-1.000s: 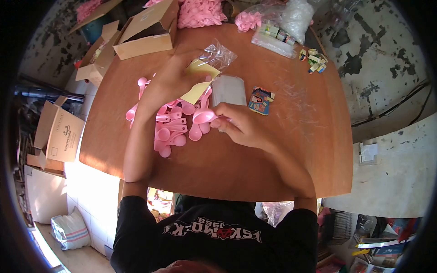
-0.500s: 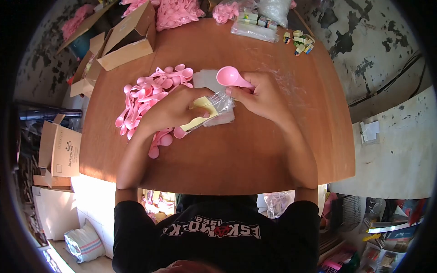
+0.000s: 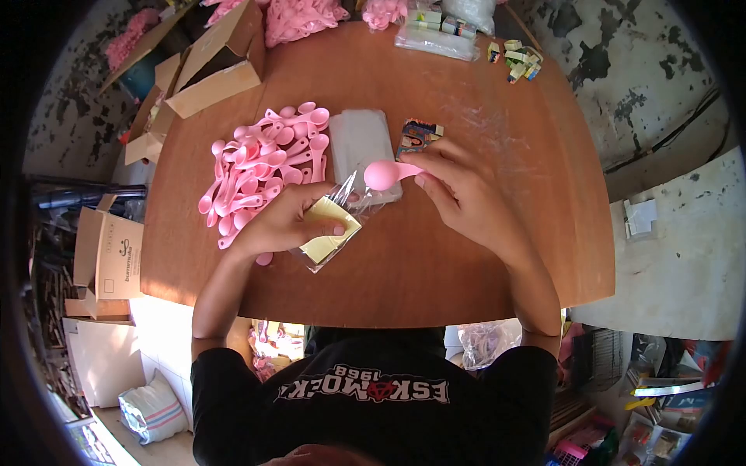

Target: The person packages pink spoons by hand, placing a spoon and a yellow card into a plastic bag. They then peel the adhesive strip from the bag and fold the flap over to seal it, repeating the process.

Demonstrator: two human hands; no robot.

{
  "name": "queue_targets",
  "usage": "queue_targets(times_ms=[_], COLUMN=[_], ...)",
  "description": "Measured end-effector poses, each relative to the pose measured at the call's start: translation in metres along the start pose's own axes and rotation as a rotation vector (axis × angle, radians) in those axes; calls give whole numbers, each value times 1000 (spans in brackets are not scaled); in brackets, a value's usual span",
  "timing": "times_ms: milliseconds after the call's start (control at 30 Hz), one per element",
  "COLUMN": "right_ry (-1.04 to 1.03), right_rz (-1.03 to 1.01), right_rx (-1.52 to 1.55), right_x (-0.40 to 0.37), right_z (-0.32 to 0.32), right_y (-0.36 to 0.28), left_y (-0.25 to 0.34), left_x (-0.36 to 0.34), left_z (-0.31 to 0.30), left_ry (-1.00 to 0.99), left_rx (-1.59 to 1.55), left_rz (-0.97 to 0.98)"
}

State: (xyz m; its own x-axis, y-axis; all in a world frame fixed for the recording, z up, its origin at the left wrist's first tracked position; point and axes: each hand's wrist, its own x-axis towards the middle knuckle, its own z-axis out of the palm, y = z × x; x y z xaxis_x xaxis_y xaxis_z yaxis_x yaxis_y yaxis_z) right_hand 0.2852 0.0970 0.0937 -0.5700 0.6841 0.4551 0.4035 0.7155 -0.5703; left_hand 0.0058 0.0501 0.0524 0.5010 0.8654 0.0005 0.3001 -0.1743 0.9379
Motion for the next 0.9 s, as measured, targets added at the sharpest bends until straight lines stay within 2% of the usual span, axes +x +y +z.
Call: queue_targets(times_ms=[300,467,500,567,667,700,767,900], right_ry=[-106,-118,-120,-198,-192,-193,-68,77], right_rz=[-12,-132,-132,-149,-106,-109,-33,58], right_rx=[-157,-178,-177,-130,-70,-70,249,364], right_x=[-3,3,4,7,11,11,10,8], right_z=[8,12,12,13,15,16,20,32], right_y=[-12,-27,-27,-28,-36,-35,-33,-36], left_y=[-5,-6,-10,-16,-22,-24,-23,-13], left_x=[2,1,2,4,4,4,2,-7], left_z=[7,13,16,20,26,28,28,32], left_ry=[44,27,65,105,118,130,147,86], left_rx=[28,39,9,-20,-93,-108,-122,-192], left_rz=[10,24,82,140,140,193,246,124])
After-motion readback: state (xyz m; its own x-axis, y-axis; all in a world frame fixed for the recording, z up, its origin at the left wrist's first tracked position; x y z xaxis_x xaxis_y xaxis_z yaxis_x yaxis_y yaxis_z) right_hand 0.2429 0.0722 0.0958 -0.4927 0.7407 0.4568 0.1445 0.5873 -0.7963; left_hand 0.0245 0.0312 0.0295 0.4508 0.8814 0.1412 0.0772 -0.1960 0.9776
